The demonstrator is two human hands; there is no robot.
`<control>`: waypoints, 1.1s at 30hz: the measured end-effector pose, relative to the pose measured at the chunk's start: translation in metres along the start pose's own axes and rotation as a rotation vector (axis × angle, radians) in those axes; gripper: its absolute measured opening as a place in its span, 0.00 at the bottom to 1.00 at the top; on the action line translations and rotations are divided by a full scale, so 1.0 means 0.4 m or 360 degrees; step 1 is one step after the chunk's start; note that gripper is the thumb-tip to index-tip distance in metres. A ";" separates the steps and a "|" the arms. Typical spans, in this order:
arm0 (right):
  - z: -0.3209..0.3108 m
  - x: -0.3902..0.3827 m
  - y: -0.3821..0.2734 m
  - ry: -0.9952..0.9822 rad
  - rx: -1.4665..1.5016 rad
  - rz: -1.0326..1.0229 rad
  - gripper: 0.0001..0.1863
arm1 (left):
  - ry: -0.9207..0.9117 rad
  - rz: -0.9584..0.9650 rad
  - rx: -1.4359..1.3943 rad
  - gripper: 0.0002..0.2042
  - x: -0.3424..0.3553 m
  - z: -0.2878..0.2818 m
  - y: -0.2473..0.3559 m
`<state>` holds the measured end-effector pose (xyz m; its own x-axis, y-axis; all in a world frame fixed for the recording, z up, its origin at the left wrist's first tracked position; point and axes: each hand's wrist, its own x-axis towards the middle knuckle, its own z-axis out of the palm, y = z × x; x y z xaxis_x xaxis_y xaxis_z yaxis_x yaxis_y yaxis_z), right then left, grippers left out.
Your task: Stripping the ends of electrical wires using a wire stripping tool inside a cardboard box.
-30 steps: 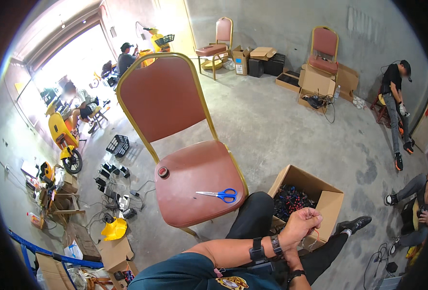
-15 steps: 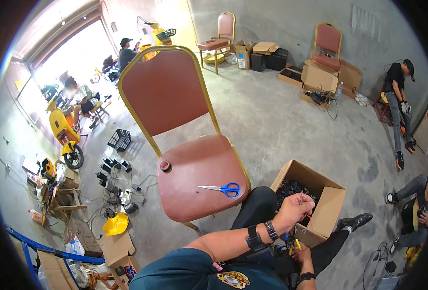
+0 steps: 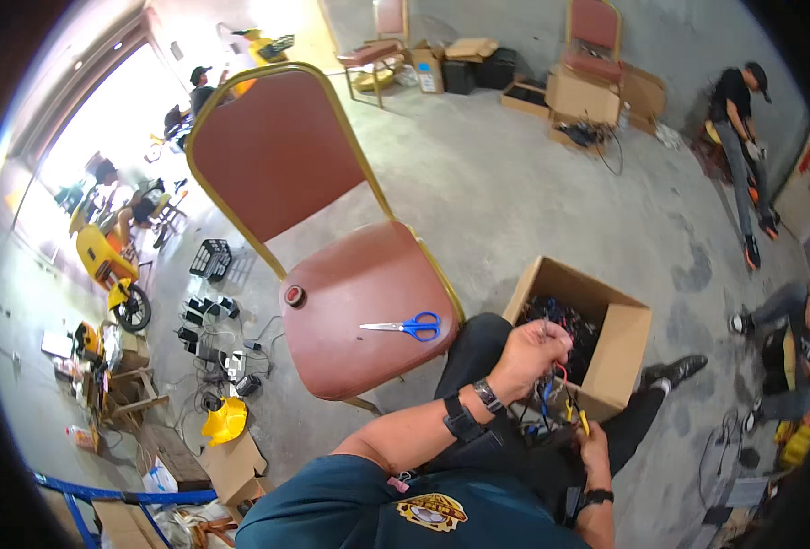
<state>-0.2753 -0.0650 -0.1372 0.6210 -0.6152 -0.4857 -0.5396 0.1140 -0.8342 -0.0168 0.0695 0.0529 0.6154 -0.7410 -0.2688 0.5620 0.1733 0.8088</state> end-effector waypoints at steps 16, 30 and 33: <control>-0.045 0.059 -0.324 0.0017 0.0975 -0.0495 0.07 | -0.0114 -0.0099 0.0063 0.02 -0.016 -0.070 -0.062; 0.029 0.210 0.107 0.0515 -0.0178 0.0157 0.09 | -0.0116 -0.0096 0.0113 0.02 -0.052 -0.096 -0.076; 0.018 0.219 0.078 0.0463 -0.0332 0.0128 0.16 | -0.0128 -0.0098 0.0077 0.03 -0.038 -0.076 -0.075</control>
<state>-0.2336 -0.1098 -0.2077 0.4006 -0.8102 -0.4279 -0.7031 0.0277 -0.7106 -0.0262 0.0953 0.0168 0.5330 -0.7993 -0.2775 0.5691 0.0959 0.8167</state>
